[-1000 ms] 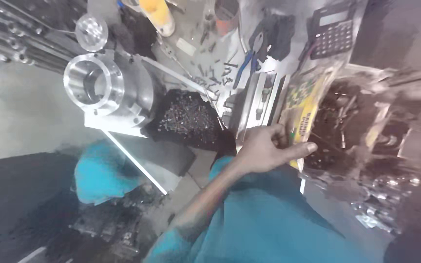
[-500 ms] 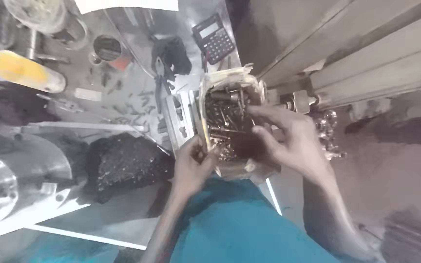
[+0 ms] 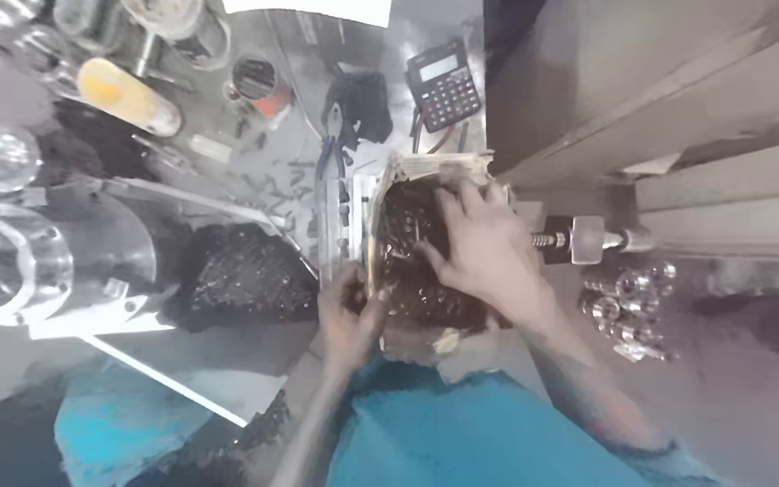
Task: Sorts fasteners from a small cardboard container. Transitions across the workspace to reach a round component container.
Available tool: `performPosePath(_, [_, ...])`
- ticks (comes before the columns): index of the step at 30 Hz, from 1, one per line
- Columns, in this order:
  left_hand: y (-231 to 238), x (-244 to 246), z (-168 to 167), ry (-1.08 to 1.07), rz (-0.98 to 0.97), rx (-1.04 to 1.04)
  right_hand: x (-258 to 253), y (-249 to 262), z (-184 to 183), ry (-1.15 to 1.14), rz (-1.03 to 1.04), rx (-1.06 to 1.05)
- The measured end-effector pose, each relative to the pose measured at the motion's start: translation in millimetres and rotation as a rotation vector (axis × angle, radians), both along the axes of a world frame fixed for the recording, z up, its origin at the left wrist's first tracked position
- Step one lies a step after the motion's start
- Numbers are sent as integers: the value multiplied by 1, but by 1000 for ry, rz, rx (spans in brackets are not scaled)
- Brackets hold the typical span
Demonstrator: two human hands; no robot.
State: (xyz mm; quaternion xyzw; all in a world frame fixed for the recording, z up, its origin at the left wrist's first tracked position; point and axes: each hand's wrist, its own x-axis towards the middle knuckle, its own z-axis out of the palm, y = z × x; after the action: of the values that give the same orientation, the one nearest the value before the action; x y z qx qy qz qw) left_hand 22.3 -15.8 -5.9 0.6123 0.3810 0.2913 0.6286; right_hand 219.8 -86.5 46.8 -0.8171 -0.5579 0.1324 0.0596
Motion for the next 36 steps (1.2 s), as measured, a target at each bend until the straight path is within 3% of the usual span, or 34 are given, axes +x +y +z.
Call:
performPosePath(9, [-11,12,3,12,134,82,10,8,-20,73,146,39])
performPosePath(17, [-3,9,-2,-33,43,140,-37,-27,-13,296,299,-27])
performPosePath(21, [6,5,-4,-59,-68,112,-35,-49,9,418,406,-113])
performPosePath(29, [30,6,3,-24,-258,35,-28,-71,24,463,474,-11])
performPosePath(32, [27,10,-2,-104,-224,39,-2,-69,34,443,349,103])
performPosePath(36, [26,11,-6,-165,-214,68,29,-52,52,178,-23,177])
